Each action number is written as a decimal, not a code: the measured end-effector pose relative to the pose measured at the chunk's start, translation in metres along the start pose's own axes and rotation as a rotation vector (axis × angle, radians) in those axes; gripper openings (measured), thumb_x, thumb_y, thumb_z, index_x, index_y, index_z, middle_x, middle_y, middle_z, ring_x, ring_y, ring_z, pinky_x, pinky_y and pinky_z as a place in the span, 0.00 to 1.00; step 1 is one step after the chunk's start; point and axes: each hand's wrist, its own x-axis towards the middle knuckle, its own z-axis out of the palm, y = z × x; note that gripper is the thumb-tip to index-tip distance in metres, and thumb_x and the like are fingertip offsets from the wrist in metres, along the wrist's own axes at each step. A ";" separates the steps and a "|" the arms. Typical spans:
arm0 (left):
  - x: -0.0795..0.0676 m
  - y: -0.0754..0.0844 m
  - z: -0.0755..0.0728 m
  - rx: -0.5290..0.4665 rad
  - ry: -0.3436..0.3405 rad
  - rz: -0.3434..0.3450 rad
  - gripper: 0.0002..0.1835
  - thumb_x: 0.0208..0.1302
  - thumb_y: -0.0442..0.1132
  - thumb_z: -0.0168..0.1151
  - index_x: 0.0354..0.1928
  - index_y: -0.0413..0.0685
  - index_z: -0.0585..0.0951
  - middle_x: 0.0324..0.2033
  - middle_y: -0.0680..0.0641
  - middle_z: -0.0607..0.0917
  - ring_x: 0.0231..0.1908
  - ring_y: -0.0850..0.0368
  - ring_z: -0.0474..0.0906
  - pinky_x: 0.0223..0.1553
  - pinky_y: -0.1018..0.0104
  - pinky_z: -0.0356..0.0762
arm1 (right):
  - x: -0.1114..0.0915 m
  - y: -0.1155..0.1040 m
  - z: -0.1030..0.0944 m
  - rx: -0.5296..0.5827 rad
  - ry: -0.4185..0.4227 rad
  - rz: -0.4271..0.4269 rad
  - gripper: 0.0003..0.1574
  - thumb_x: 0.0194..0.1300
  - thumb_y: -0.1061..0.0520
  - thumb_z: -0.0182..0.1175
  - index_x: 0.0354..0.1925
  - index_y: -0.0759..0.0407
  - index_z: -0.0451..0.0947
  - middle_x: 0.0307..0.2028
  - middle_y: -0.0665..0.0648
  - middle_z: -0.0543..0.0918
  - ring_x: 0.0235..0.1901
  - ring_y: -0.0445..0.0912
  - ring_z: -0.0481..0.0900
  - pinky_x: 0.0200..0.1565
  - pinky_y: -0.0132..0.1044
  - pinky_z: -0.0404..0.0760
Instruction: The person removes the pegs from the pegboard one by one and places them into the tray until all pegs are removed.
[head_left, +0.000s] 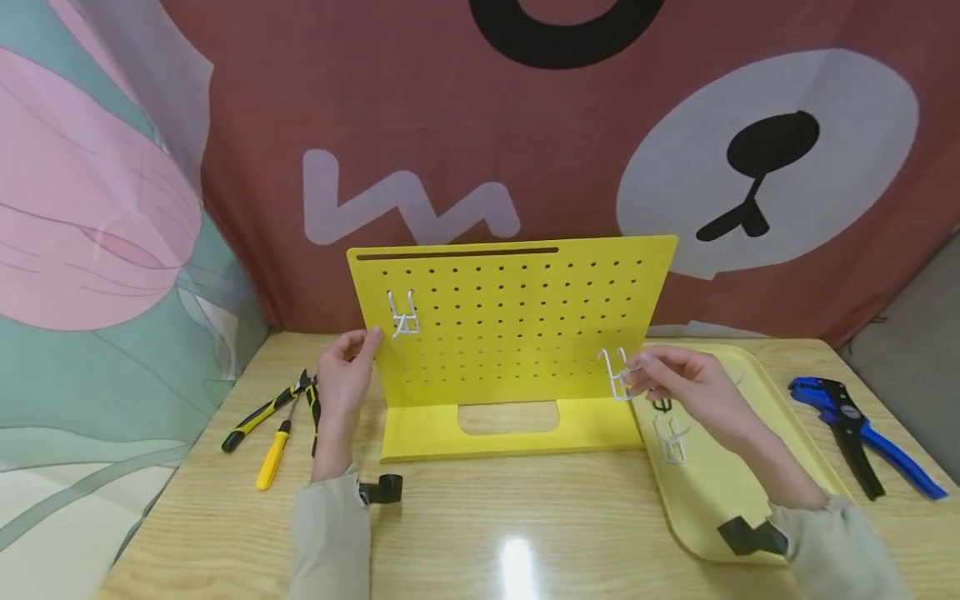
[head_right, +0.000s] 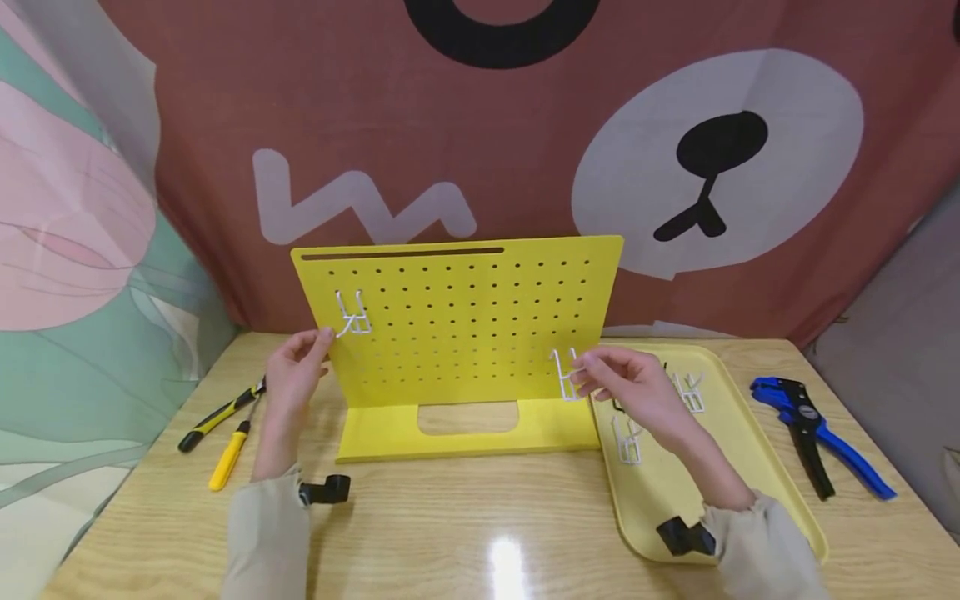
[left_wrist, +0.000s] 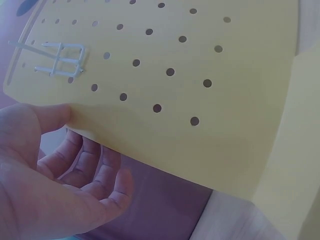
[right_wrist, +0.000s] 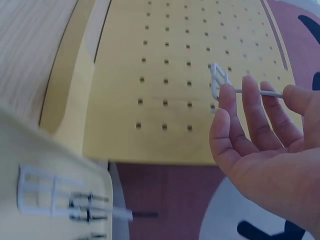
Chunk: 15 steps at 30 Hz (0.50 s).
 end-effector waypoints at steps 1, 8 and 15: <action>0.000 0.000 0.000 -0.002 -0.002 -0.002 0.22 0.67 0.51 0.60 0.48 0.38 0.80 0.41 0.45 0.79 0.40 0.57 0.72 0.40 0.68 0.69 | -0.001 0.001 -0.004 -0.005 -0.001 -0.008 0.14 0.75 0.57 0.49 0.46 0.62 0.79 0.36 0.55 0.86 0.35 0.44 0.84 0.36 0.32 0.81; 0.000 0.000 -0.001 -0.008 0.003 0.002 0.21 0.67 0.50 0.60 0.48 0.38 0.80 0.43 0.43 0.80 0.42 0.56 0.72 0.42 0.67 0.69 | -0.012 0.007 -0.039 -0.102 0.003 0.006 0.16 0.76 0.57 0.46 0.48 0.67 0.76 0.37 0.51 0.86 0.36 0.42 0.84 0.37 0.31 0.81; 0.000 -0.001 -0.001 0.012 0.004 0.006 0.23 0.65 0.53 0.60 0.48 0.39 0.81 0.40 0.46 0.80 0.41 0.58 0.72 0.41 0.66 0.68 | -0.028 0.023 -0.069 -0.163 0.021 0.086 0.17 0.76 0.56 0.46 0.49 0.66 0.76 0.37 0.50 0.86 0.36 0.42 0.84 0.36 0.32 0.81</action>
